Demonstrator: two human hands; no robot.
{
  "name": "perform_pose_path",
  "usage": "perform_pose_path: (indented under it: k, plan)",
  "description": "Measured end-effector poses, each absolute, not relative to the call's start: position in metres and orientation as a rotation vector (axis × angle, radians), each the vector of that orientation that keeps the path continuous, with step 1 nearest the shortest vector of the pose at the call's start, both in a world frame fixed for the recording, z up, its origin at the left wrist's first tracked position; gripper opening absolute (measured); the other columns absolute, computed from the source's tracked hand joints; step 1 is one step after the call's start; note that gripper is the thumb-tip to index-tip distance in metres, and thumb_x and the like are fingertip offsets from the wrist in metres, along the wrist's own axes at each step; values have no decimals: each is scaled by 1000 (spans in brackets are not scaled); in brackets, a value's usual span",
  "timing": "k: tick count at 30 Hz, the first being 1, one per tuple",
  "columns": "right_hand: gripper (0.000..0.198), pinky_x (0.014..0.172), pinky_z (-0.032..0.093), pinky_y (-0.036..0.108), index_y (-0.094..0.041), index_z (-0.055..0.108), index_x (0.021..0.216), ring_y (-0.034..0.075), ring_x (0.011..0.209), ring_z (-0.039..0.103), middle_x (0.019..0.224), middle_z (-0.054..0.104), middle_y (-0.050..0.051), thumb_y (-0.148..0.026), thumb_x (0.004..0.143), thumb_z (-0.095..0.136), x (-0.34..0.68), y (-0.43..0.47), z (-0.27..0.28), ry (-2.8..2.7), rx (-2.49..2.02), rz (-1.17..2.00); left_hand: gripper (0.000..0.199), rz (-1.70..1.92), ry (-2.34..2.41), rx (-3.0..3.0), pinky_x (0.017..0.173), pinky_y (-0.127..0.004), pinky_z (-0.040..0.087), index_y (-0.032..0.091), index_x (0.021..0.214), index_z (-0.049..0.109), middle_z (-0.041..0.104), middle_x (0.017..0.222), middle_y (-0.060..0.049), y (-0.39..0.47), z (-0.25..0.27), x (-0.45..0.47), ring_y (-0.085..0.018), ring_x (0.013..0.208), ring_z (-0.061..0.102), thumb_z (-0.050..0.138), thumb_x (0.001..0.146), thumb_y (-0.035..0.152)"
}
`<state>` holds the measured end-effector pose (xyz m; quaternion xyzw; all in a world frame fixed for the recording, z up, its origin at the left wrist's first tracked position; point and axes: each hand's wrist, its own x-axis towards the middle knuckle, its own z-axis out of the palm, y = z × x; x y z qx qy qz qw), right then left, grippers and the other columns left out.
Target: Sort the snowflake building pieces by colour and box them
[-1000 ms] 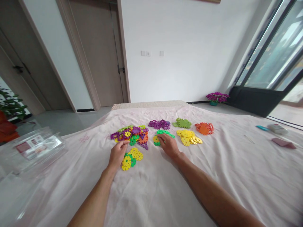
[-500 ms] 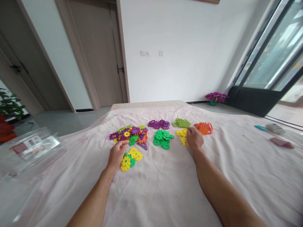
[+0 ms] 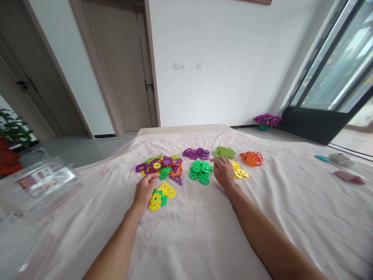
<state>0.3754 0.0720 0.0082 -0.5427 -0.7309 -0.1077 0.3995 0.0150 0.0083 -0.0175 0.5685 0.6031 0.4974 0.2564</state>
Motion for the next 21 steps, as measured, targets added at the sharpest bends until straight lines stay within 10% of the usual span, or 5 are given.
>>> perform_pose_path:
  k: [15,21]
  plan:
    - [37,82,37,34,-25,65,121,22,97,51,105,65,7,-48,92,61,267,17,14,-2534,-1044,-29,28,1365,1633,1569,91,-34,50,23,99,74,75,106,-4,10,-21,15,-23,100,67,55,81,34]
    - [18,82,34,33,-22,69,106,20,93,52,95,66,5,-23,93,56,273,19,15,-2588,-1003,-11,29,1348,1629,1574,92,-34,49,23,101,74,75,107,-4,10,-22,15,-23,101,67,54,82,33]
